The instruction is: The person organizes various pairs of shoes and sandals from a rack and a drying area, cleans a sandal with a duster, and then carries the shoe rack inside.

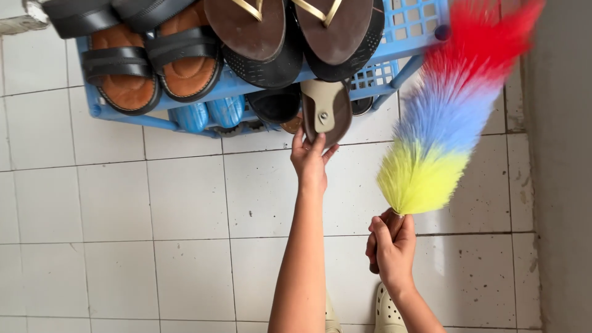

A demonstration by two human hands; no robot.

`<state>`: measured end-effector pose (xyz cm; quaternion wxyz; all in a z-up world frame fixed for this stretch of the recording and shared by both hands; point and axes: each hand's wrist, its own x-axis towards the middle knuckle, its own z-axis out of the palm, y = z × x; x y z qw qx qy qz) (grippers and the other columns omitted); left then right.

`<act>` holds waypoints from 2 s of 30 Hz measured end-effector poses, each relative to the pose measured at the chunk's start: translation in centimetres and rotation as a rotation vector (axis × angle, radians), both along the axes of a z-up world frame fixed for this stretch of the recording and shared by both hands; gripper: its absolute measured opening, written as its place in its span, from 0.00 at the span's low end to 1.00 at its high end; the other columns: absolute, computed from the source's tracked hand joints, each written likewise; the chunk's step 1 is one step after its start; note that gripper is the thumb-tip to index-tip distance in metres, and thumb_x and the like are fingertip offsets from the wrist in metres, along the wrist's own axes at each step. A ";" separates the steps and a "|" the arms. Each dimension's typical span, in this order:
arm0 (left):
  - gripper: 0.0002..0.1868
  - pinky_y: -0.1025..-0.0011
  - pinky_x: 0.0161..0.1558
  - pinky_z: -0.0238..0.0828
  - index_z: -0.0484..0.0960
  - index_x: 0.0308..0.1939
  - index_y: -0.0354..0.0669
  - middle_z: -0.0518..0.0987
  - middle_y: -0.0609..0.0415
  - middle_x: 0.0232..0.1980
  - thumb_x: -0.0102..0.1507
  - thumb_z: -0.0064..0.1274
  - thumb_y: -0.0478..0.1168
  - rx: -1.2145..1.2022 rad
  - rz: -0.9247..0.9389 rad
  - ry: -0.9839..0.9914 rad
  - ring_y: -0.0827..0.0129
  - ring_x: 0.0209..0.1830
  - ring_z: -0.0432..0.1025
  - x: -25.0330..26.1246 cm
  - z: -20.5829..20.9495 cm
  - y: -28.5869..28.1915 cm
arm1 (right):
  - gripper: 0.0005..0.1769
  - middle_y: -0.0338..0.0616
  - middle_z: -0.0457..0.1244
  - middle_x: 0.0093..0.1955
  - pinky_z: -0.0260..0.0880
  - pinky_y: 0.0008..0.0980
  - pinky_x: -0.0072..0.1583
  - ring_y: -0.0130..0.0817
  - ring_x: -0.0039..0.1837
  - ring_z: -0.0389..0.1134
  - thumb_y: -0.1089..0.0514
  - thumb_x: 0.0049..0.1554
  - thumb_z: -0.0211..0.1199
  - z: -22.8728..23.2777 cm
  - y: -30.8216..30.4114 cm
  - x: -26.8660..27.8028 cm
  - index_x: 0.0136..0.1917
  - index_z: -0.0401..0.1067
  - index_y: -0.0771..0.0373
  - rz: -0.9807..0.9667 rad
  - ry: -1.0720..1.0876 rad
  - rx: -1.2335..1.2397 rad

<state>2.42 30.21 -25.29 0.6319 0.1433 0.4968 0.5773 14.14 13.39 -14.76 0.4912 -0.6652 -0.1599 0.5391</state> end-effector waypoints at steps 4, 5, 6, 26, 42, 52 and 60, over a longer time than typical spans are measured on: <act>0.28 0.58 0.50 0.82 0.69 0.72 0.43 0.78 0.47 0.58 0.68 0.54 0.33 0.020 0.048 0.007 0.61 0.54 0.75 -1.7 -1.9 1.5 | 0.07 0.44 0.59 0.37 0.51 0.29 0.21 0.27 0.23 0.56 0.63 0.61 0.55 -1.5 -0.2 -0.1 0.47 0.56 0.63 0.039 -0.032 0.026; 0.29 0.59 0.50 0.82 0.69 0.72 0.45 0.78 0.48 0.59 0.66 0.54 0.33 0.032 0.059 0.035 0.61 0.54 0.75 -2.3 -1.9 2.1 | 0.08 0.44 0.59 0.37 0.52 0.28 0.21 0.27 0.23 0.56 0.63 0.61 0.55 -2.0 -0.3 -0.3 0.47 0.56 0.63 0.039 -0.036 0.035; 0.29 0.60 0.49 0.83 0.69 0.71 0.47 0.78 0.49 0.61 0.65 0.54 0.33 0.047 0.070 0.061 0.61 0.55 0.76 -2.6 -2.0 2.7 | 0.08 0.44 0.60 0.37 0.52 0.28 0.21 0.27 0.23 0.56 0.64 0.60 0.55 -2.4 -0.4 -0.3 0.47 0.55 0.64 0.040 -0.042 0.046; 0.27 0.64 0.55 0.79 0.72 0.66 0.35 0.76 0.51 0.57 0.63 0.58 0.38 0.118 0.091 -0.159 0.63 0.54 0.74 -3.6 0.8 10.4 | 0.09 0.45 0.57 0.29 0.49 0.28 0.21 0.26 0.22 0.54 0.64 0.60 0.56 -3.0 0.2 -1.2 0.48 0.56 0.64 0.049 -0.103 0.007; 0.31 0.60 0.54 0.81 0.68 0.72 0.42 0.78 0.50 0.62 0.64 0.48 0.28 -0.253 0.044 -0.092 0.64 0.56 0.76 0.6 -4.9 -16.1 | 0.09 0.44 0.60 0.38 0.56 0.27 0.23 0.26 0.24 0.58 0.64 0.60 0.55 -9.0 -5.2 -2.7 0.50 0.57 0.63 -0.050 -0.083 0.036; 0.30 0.66 0.51 0.82 0.68 0.72 0.41 0.76 0.52 0.66 0.64 0.48 0.26 -0.186 -0.097 0.043 0.66 0.58 0.76 4.9 -13.5 -10.6 | 0.11 0.47 0.59 0.37 0.53 0.28 0.22 0.27 0.23 0.56 0.64 0.62 0.56 -16.8 -3.5 0.4 0.48 0.53 0.64 -0.132 -0.080 0.023; 0.32 0.66 0.51 0.82 0.65 0.74 0.43 0.74 0.50 0.68 0.65 0.49 0.26 0.129 -0.071 0.114 0.64 0.60 0.74 9.4 -17.9 4.0 | 0.10 0.45 0.60 0.41 0.59 0.28 0.24 0.26 0.24 0.57 0.65 0.61 0.55 -20.5 3.3 4.0 0.51 0.55 0.63 -0.077 -0.131 0.145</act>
